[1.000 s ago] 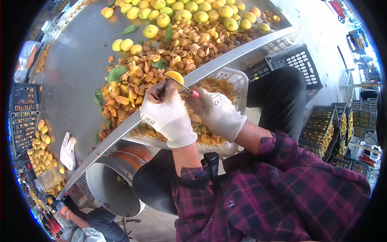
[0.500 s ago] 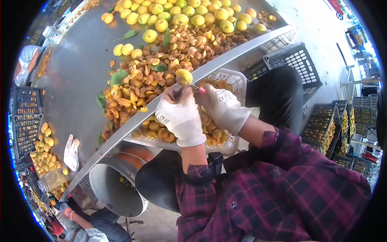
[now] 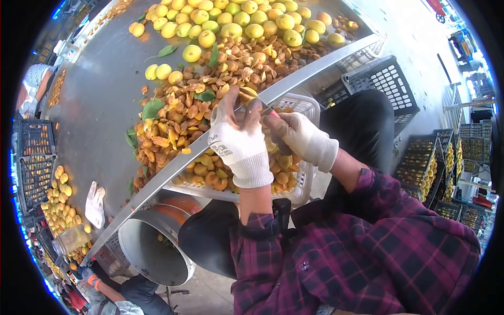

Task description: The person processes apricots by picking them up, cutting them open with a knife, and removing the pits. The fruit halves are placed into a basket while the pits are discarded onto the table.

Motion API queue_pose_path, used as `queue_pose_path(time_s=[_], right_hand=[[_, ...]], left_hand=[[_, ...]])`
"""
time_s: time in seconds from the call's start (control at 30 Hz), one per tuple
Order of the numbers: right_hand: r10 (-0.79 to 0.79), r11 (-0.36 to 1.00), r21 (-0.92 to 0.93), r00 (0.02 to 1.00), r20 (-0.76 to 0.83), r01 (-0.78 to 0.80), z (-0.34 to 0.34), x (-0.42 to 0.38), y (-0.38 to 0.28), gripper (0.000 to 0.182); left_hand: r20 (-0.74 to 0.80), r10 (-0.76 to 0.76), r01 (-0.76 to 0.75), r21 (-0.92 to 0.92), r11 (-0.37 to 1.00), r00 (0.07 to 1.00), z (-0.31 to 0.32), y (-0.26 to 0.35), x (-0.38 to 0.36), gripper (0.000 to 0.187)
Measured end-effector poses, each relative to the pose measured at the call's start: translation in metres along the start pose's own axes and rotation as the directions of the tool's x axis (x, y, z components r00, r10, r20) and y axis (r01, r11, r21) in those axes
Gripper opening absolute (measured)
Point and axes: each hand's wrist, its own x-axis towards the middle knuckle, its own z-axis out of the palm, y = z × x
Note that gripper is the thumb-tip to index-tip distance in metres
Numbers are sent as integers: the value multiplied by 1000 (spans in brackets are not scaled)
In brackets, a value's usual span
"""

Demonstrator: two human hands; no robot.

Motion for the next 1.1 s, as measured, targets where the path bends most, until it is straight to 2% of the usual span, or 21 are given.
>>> queue_pose_path(time_s=[0.03, 0.07, 0.1, 0.17, 0.2, 0.3, 0.4, 0.5, 0.53, 0.57, 0.63, 0.67, 0.7, 0.77, 0.83, 0.9, 0.93, 0.97, 1.03, 1.07, 1.1], right_hand=[[-21, 997, -78, 1000, -21, 19, -1, 1, -1, 53], [-43, 987, -159, 998, -40, 36, -3, 1, -2, 49], [-43, 986, -160, 998, -44, 35, -4, 2, 0, 49], [-168, 963, -224, 984, -62, 150, -2, 5, 8, 44], [-165, 964, -221, 984, -61, 148, -2, 5, 7, 44], [-130, 958, -266, 989, -68, 108, -2, 6, 3, 43], [-173, 952, -259, 985, -13, 163, 1, 6, -5, 41], [-270, 915, -316, 963, -15, 252, 2, 12, 6, 39], [-237, 917, -336, 971, -21, 216, 1, 13, 4, 38], [-237, 917, -333, 971, -19, 218, -1, 11, 2, 38], [-152, 897, -411, 987, 55, 161, -7, 2, -7, 35], [-245, 864, -446, 969, 31, 233, -7, -5, 0, 36], [-249, 861, -451, 968, 34, 237, -4, -10, 4, 36], [-207, 902, -401, 976, -71, 163, 1, -18, 10, 34], [-225, 877, -449, 972, -66, 172, 6, -18, 14, 32], [-353, 807, -545, 926, -135, 228, 9, -11, 20, 30], [-430, 773, -566, 892, -137, 286, 6, -9, 22, 30], [-430, 773, -566, 892, -138, 285, 2, -4, 20, 30], [-273, 791, -595, 953, -131, 144, -5, 6, 14, 31], [-303, 815, -549, 943, -136, 183, -7, 11, 19, 35], [-304, 811, -557, 942, -143, 178, -10, 8, 15, 35]], left_hand=[[17, 13, -14, 48, 999, 1000, 2, -1, 3, 40], [16, -49, 48, 33, 998, 999, 2, 2, 0, 33], [18, -48, 48, 29, 998, 999, 4, 2, -1, 33], [-11, -140, 138, -93, 986, 990, 6, 2, -1, 33], [-32, -185, 174, -207, 963, 982, 7, 5, 0, 32], [-68, -239, 213, -265, 940, 969, 9, 10, 0, 29], [-69, -309, 285, -242, 928, 949, 8, 11, 1, 27], [-87, -240, 201, -323, 925, 967, 8, 3, 0, 27], [-70, -310, 271, -331, 904, 948, 6, 6, -1, 28], [-71, -309, 270, -328, 905, 948, 6, 7, -3, 28], [-128, -246, 193, -325, 926, 961, 9, 5, -7, 27], [-111, -254, 198, -370, 908, 961, 8, 3, -12, 27], [-116, -253, 194, -373, 907, 960, 9, 5, -15, 27], [-115, -239, 180, -377, 908, 964, 12, 8, -23, 25], [-94, -189, 145, -354, 924, 977, 9, 7, -24, 25], [-116, -271, 227, -297, 928, 956, 10, 12, -25, 24], [-90, -243, 205, -310, 928, 966, 11, 0, -26, 20], [-89, -244, 205, -310, 928, 966, 13, -5, -31, 20], [-36, -209, 203, -132, 970, 977, 19, -11, -40, 15], [-32, -257, 244, -221, 944, 966, 20, -16, -40, 13], [-64, -231, 204, -283, 937, 971, 22, -12, -37, 14]])
